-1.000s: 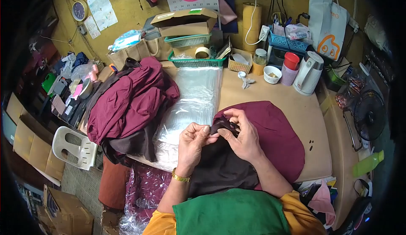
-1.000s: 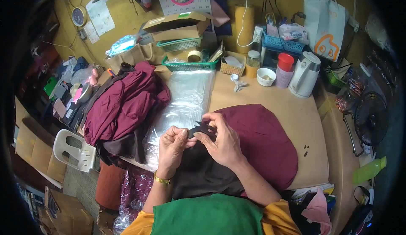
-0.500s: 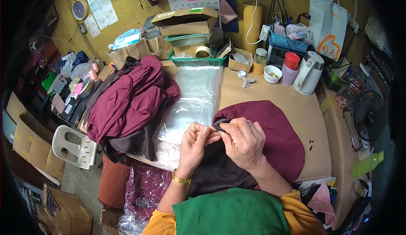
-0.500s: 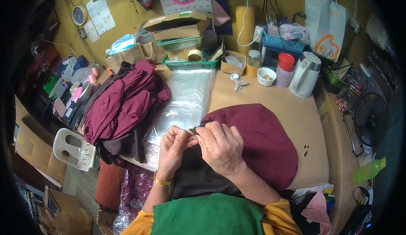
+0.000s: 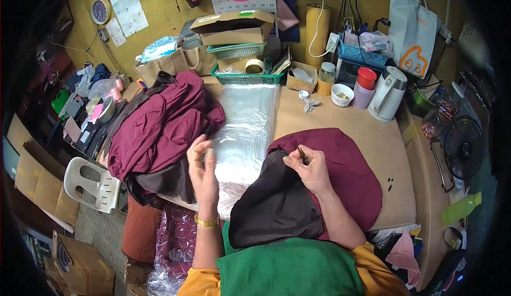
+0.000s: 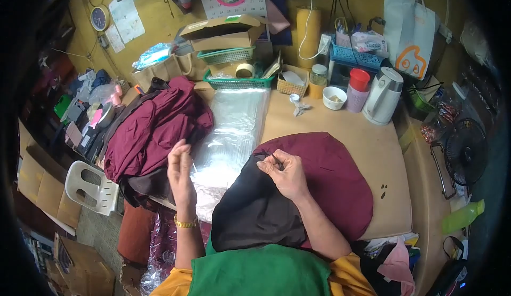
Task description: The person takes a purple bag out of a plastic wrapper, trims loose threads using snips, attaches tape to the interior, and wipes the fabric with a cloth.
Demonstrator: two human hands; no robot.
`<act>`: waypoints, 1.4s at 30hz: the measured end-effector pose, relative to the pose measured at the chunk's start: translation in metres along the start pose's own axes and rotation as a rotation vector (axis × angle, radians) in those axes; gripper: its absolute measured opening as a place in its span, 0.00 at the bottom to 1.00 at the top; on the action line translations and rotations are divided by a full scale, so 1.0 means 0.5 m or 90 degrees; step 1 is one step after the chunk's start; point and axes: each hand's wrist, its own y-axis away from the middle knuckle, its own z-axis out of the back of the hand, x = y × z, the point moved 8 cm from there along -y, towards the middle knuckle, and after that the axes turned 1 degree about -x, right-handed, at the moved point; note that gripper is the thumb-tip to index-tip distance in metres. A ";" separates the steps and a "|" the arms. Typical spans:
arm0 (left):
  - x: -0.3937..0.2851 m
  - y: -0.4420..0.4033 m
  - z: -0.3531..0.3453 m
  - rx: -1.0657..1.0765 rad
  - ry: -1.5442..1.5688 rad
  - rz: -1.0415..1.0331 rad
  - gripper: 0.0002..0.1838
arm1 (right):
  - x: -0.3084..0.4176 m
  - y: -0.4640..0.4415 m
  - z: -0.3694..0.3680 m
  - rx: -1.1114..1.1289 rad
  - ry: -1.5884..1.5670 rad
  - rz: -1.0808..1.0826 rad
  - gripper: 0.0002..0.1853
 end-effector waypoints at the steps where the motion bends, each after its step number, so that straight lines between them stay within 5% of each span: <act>1: -0.016 0.011 -0.031 0.096 -0.114 -0.041 0.16 | -0.004 0.000 -0.004 0.001 -0.002 -0.002 0.18; 3: -0.022 0.050 -0.097 0.275 -0.251 -0.059 0.34 | -0.008 -0.001 -0.008 -0.002 -0.066 0.001 0.18; 4: -0.028 0.061 -0.114 0.275 -0.253 -0.057 0.34 | -0.006 -0.001 -0.010 -0.002 -0.066 -0.001 0.18; 6: -0.011 0.090 -0.161 0.408 -0.250 0.029 0.16 | 0.010 0.002 -0.020 0.040 0.032 0.026 0.17; 9: 0.032 0.081 -0.135 0.294 -0.134 0.153 0.06 | 0.003 0.003 0.000 -0.015 0.003 0.015 0.16; 14: 0.062 0.016 -0.007 0.132 -0.204 0.137 0.13 | -0.010 -0.008 0.042 -0.068 -0.045 0.036 0.14; 16: 0.055 0.008 -0.003 0.167 -0.175 0.179 0.12 | -0.006 -0.008 0.038 -0.056 -0.036 0.016 0.15; 18: -0.012 0.022 -0.072 0.236 -0.198 -0.031 0.13 | 0.005 -0.006 0.024 -0.045 -0.052 0.016 0.15; 19: -0.030 0.040 -0.107 0.308 -0.288 -0.076 0.25 | 0.009 -0.006 0.016 -0.033 -0.065 0.018 0.15; 20: -0.054 0.058 -0.134 0.310 -0.271 -0.105 0.23 | 0.006 -0.007 0.012 -0.030 -0.066 0.017 0.15; 22: -0.001 0.075 -0.155 0.452 -0.287 0.021 0.15 | 0.004 -0.009 0.008 -0.027 -0.028 0.036 0.16; 27: 0.025 0.060 -0.125 0.331 -0.091 0.172 0.05 | 0.008 -0.006 0.022 -0.033 -0.019 0.035 0.16; 31: 0.034 0.049 -0.095 0.283 -0.093 0.153 0.09 | 0.012 -0.006 0.022 -0.039 -0.077 0.033 0.16; 36: 0.051 0.025 -0.055 0.119 0.296 0.198 0.09 | -0.001 -0.004 0.019 -0.028 -0.041 0.030 0.17; 38: 0.016 0.027 -0.091 0.219 -0.007 0.049 0.05 | 0.001 -0.004 0.013 -0.020 -0.025 0.030 0.17; 40: -0.035 0.055 -0.149 0.296 -0.166 0.017 0.16 | 0.014 0.000 0.002 0.000 0.002 0.042 0.16; 42: -0.007 0.073 -0.178 0.435 -0.177 0.098 0.12 | 0.034 0.001 -0.002 0.002 0.036 0.058 0.15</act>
